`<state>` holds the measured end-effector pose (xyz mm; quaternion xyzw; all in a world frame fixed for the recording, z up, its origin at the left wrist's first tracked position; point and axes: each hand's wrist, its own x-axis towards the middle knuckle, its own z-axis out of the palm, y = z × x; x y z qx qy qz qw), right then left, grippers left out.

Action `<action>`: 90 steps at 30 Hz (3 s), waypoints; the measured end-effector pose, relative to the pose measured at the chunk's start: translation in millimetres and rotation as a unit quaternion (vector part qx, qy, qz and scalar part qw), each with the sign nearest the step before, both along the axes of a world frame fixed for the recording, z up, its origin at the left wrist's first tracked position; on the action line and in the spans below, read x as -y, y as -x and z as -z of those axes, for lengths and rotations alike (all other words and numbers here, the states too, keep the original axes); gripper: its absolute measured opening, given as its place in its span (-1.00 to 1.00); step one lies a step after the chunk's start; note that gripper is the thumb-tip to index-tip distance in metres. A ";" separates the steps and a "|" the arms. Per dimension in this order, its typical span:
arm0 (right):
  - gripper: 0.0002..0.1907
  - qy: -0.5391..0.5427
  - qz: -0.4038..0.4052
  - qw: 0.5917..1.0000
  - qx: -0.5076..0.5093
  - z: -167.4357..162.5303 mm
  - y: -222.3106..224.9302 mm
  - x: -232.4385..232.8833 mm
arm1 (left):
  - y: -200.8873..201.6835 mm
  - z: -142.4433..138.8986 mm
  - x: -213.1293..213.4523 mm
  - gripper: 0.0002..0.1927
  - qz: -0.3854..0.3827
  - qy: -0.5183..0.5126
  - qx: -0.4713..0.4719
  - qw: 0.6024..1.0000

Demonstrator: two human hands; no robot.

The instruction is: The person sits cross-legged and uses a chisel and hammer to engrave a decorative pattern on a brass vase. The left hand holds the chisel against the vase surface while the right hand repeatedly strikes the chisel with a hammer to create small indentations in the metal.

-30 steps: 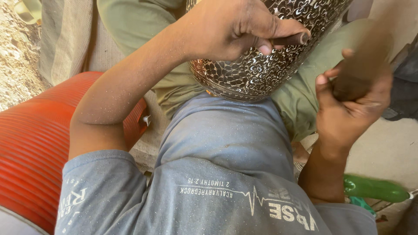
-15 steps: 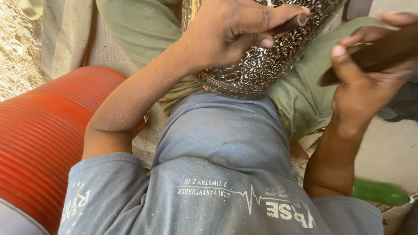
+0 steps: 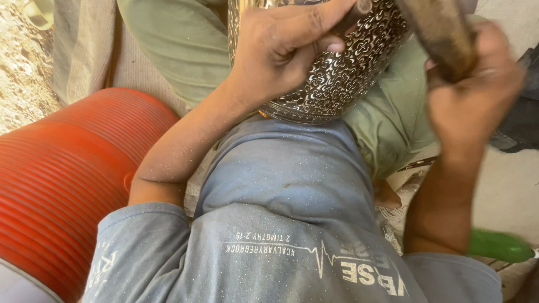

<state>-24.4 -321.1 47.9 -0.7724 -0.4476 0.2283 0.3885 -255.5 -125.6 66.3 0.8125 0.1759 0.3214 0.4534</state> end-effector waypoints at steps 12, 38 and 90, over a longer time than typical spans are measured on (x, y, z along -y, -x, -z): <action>-0.77 0.123 -0.083 0.989 -0.018 -41.1 -35.1 -7.4 | -0.6 4.6 4.3 -0.46 -0.043 -0.002 0.025 0.999; -0.85 0.151 -0.077 0.985 0.021 -49.9 -30.2 -5.4 | 0.9 6.8 4.9 -0.47 -0.045 0.009 0.029 0.999; -0.77 0.003 -0.015 0.970 -0.244 -61.9 -39.7 -55.4 | -10.6 -3.9 10.2 -0.43 -0.117 0.021 0.032 0.992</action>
